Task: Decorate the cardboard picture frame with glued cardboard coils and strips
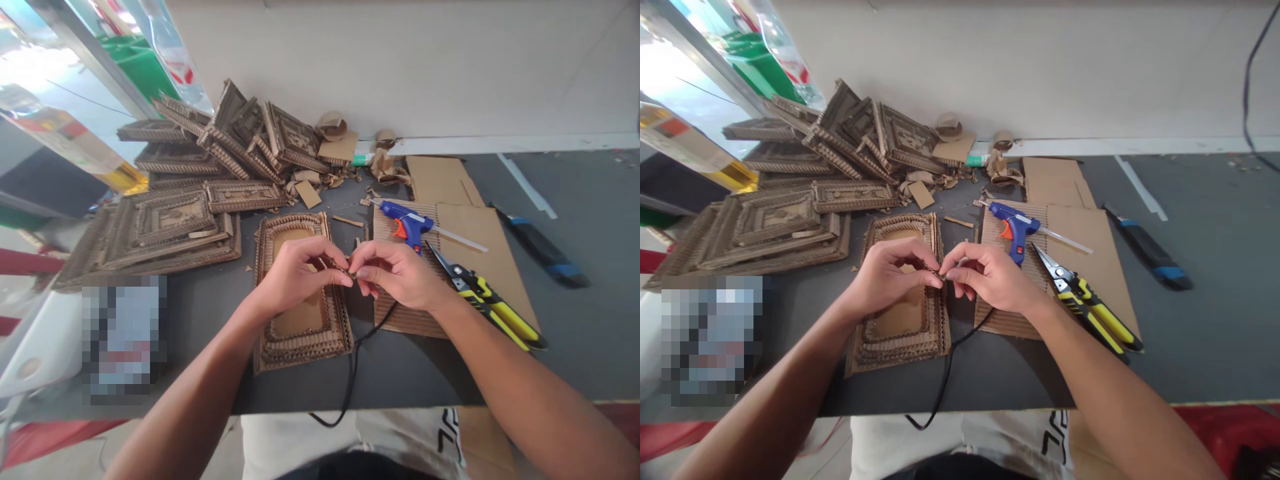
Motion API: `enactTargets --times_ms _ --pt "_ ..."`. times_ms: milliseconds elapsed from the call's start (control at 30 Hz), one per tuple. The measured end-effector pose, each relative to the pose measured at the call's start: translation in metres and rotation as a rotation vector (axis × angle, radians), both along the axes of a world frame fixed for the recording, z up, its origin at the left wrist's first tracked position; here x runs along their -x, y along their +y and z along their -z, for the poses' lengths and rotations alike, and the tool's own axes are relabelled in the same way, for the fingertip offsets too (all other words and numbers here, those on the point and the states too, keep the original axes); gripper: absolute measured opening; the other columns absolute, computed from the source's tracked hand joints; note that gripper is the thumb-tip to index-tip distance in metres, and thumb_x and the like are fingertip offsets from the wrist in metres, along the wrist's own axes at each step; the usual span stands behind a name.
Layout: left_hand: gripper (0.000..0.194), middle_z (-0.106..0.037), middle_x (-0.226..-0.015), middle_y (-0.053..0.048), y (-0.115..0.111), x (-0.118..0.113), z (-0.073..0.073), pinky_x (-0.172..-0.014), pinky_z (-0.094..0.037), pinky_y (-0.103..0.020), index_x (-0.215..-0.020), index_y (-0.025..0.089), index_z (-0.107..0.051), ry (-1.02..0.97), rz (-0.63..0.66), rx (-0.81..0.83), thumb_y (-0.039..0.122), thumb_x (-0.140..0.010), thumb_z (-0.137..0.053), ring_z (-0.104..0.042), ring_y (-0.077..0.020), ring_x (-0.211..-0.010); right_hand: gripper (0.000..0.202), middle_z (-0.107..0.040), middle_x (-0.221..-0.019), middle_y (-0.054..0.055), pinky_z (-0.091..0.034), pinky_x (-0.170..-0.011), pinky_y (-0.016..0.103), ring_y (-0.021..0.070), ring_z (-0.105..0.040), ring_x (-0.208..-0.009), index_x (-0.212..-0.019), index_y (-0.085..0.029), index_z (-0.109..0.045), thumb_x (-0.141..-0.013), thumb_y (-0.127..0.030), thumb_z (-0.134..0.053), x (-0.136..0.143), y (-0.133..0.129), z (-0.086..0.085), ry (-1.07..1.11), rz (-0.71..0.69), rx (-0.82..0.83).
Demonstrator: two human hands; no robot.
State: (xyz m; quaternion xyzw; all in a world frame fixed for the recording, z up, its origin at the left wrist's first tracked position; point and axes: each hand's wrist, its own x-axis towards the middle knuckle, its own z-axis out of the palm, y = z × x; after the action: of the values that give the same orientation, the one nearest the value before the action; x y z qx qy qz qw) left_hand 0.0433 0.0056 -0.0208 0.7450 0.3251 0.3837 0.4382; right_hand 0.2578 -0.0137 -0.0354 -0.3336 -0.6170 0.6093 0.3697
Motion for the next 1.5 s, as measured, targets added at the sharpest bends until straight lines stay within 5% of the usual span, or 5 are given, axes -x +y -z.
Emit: enactTargets --times_ms 333,567,867,1133,1500 --pt "0.029 -0.074 -0.076 -0.003 0.001 0.003 -0.001 -0.062 -0.052 -0.023 -0.083 0.016 -0.076 0.028 0.062 0.072 0.040 -0.071 -0.088 -0.066 -0.0129 -0.065 0.022 -0.061 -0.063 -0.004 -0.047 -0.047 0.021 0.0082 -0.056 -0.051 -0.090 -0.020 -0.064 -0.086 -0.036 -0.078 0.001 0.000 0.005 0.002 0.057 0.073" --pt "0.015 -0.077 -0.081 -0.004 0.001 0.001 -0.004 -0.068 -0.053 -0.025 -0.090 0.021 -0.081 0.018 0.074 -0.090 0.027 -0.077 -0.085 -0.068 -0.0145 -0.071 0.029 -0.062 -0.070 -0.004 -0.046 -0.044 0.020 0.0075 -0.056 -0.050 -0.088 -0.021 -0.059 -0.081 -0.037 -0.083 0.002 0.000 0.006 0.030 0.149 0.068" --pt "0.018 -0.076 -0.078 -0.004 0.001 0.001 -0.006 -0.062 -0.052 -0.022 -0.087 0.017 -0.078 0.044 0.004 -0.179 0.032 -0.079 -0.083 -0.066 -0.0122 -0.066 0.034 -0.060 -0.058 -0.005 -0.044 -0.041 0.020 0.0081 -0.055 -0.045 -0.087 -0.019 -0.060 -0.080 -0.044 -0.082 0.008 -0.002 -0.001 0.007 0.210 0.059" --pt "0.025 -0.073 -0.072 -0.002 0.001 -0.002 -0.001 -0.056 -0.050 -0.020 -0.080 0.016 -0.074 0.040 -0.124 -0.278 0.040 -0.078 -0.083 -0.062 -0.0104 -0.061 0.029 -0.062 -0.057 -0.004 -0.044 -0.039 0.019 0.0082 -0.054 -0.044 -0.095 -0.018 -0.063 -0.089 -0.045 -0.073 0.010 -0.004 -0.001 0.053 0.111 0.133" --pt "0.029 -0.072 -0.069 -0.002 0.000 -0.003 -0.001 -0.055 -0.049 -0.021 -0.075 0.016 -0.072 0.041 -0.123 -0.334 0.043 -0.075 -0.084 -0.063 -0.0107 -0.059 0.025 -0.063 -0.058 -0.004 -0.045 -0.040 0.019 0.0072 -0.054 -0.045 -0.087 -0.018 -0.071 -0.079 -0.038 -0.083 0.009 0.000 0.003 0.094 0.173 0.077"
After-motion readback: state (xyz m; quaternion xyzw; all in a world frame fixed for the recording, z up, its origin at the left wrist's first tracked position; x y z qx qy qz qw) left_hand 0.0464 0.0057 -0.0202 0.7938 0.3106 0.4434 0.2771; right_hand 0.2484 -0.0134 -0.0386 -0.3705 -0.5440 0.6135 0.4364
